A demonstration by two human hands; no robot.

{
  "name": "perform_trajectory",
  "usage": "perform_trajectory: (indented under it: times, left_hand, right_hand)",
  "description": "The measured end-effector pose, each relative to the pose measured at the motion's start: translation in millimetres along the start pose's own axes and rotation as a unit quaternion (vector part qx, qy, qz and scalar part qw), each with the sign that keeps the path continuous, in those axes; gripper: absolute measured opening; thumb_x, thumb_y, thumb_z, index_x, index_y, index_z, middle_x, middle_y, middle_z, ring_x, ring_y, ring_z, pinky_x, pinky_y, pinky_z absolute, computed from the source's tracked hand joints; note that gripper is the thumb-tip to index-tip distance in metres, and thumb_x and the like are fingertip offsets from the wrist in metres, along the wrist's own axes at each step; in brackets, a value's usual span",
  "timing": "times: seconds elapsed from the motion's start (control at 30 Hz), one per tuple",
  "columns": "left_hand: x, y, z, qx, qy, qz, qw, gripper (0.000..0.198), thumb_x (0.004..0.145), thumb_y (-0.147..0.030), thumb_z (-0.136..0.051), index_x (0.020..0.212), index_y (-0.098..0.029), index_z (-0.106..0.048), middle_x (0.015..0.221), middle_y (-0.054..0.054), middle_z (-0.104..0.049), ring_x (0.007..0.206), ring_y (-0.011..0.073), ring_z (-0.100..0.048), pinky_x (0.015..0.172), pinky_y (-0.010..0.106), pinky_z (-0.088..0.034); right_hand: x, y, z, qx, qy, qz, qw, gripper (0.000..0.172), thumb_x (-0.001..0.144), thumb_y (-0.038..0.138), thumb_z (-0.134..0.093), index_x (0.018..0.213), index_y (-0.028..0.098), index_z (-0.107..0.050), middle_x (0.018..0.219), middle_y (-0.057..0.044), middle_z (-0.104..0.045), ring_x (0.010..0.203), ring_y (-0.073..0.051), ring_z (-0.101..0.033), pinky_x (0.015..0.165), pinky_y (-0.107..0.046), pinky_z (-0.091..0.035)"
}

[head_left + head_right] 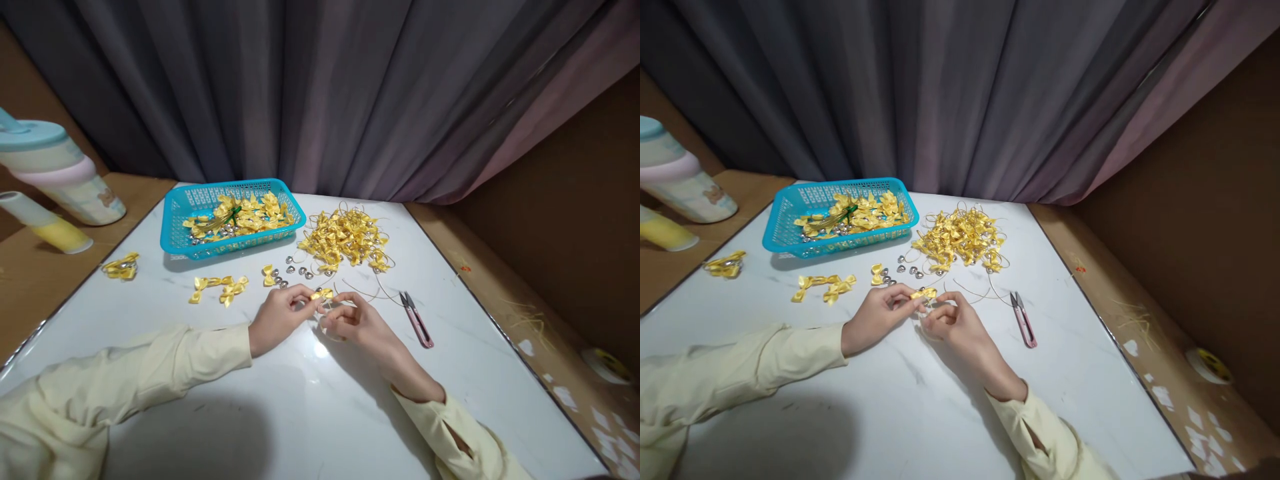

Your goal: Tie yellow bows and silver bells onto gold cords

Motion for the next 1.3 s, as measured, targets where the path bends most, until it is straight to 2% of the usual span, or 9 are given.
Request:
perform_trajectory:
  times: [0.17,0.27,0.37,0.5,0.6,0.8,1.0,1.2,1.3]
  left_hand:
    - [0.8,-2.7,1.7,0.032,-0.005,-0.014,0.999,0.017,0.08,-0.029,-0.056,0.073,-0.017,-0.066,0.067,-0.001,-0.068,0.051,0.0086,-0.046,0.05,0.02,-0.034]
    - [0.0,-4.9,1.6,0.056,-0.002,-0.027,0.998,0.017,0.08,-0.028,-0.056,0.071,-0.017,-0.066,0.064,-0.001,-0.066,0.05,0.0084,-0.045,0.05,0.02,-0.034]
    - [-1.4,-6.8,-0.4,0.07,0.012,-0.046,0.996,0.014,0.079,-0.024,-0.055,0.073,-0.016,-0.065,0.065,-0.001,-0.067,0.052,0.0087,-0.048,0.053,0.02,-0.036]
    - [-4.0,-12.2,-3.1,0.091,0.034,-0.099,0.99,0.014,0.079,-0.019,-0.055,0.069,-0.016,-0.065,0.064,-0.001,-0.066,0.054,0.0087,-0.049,0.055,0.019,-0.038]
    - [-6.4,-16.8,-2.9,0.096,0.039,-0.142,0.984,0.016,0.08,-0.019,-0.053,0.069,-0.016,-0.064,0.064,0.0,-0.065,0.055,0.0089,-0.05,0.056,0.019,-0.039]
    - [-10.3,-20.6,-1.9,0.104,0.039,-0.202,0.973,0.016,0.082,-0.02,-0.052,0.073,-0.015,-0.065,0.062,0.001,-0.061,0.054,0.0093,-0.049,0.055,0.02,-0.041]
    - [-8.9,-17.9,-0.5,0.103,0.03,-0.185,0.977,0.017,0.082,-0.02,-0.052,0.074,-0.015,-0.066,0.063,0.001,-0.059,0.053,0.0086,-0.047,0.054,0.02,-0.039]
    - [-6.5,-16.1,-2.3,0.097,0.045,-0.152,0.983,0.016,0.082,-0.02,-0.052,0.072,-0.015,-0.064,0.064,0.0,-0.06,0.053,0.0082,-0.046,0.054,0.019,-0.038]
    - [-7.9,-15.8,-4.3,0.101,0.058,-0.176,0.977,0.014,0.081,-0.019,-0.052,0.073,-0.015,-0.062,0.064,0.0,-0.058,0.054,0.0091,-0.048,0.054,0.019,-0.039]
  right_hand:
    - [-5.6,15.9,10.2,-0.18,-0.005,0.077,0.981,0.019,0.079,0.036,-0.055,0.08,0.018,-0.05,0.055,0.004,-0.054,0.051,-0.011,-0.045,0.052,-0.023,-0.031]
    - [-9.8,28.0,8.8,-0.292,0.02,0.136,0.946,0.024,0.084,0.032,-0.048,0.065,0.018,-0.053,0.055,0.002,-0.052,0.052,-0.011,-0.044,0.052,-0.023,-0.03]
    - [-11.2,40.3,3.6,-0.354,0.019,0.207,0.912,0.02,0.085,0.025,-0.047,0.067,0.019,-0.056,0.058,0.002,-0.054,0.055,-0.012,-0.047,0.054,-0.023,-0.032]
    - [-5.1,52.1,-2.7,-0.421,-0.011,0.294,0.858,0.017,0.083,0.013,-0.049,0.069,0.018,-0.057,0.065,-0.001,-0.059,0.068,-0.015,-0.05,0.064,-0.026,-0.034]
    - [2.5,54.8,-2.2,-0.458,-0.045,0.318,0.829,0.015,0.081,0.01,-0.053,0.068,0.017,-0.056,0.067,-0.002,-0.061,0.073,-0.018,-0.05,0.069,-0.029,-0.032]
    - [6.0,48.9,6.0,-0.488,-0.06,0.297,0.818,0.016,0.082,0.012,-0.052,0.067,0.018,-0.057,0.07,-0.002,-0.063,0.076,-0.019,-0.051,0.071,-0.032,-0.029]
    - [-12.9,43.4,10.3,-0.52,-0.059,0.296,0.799,0.019,0.076,0.004,-0.047,0.066,0.017,-0.058,0.067,-0.001,-0.061,0.074,-0.017,-0.053,0.072,-0.033,-0.024]
    - [-31.1,37.0,-5.2,-0.537,-0.012,0.357,0.764,0.025,0.065,-0.005,-0.039,0.064,0.016,-0.053,0.058,0.001,-0.056,0.075,-0.016,-0.051,0.074,-0.035,-0.021]
    - [-28.6,35.9,-14.7,-0.513,0.027,0.356,0.781,0.024,0.068,-0.004,-0.039,0.066,0.016,-0.053,0.062,0.001,-0.058,0.076,-0.015,-0.051,0.073,-0.033,-0.021]
Point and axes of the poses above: each hand's wrist, its own x-axis towards the middle knuckle, its own z-axis out of the back of the hand, y = z × x, the point moved 4 cm from there along x, towards the middle knuckle
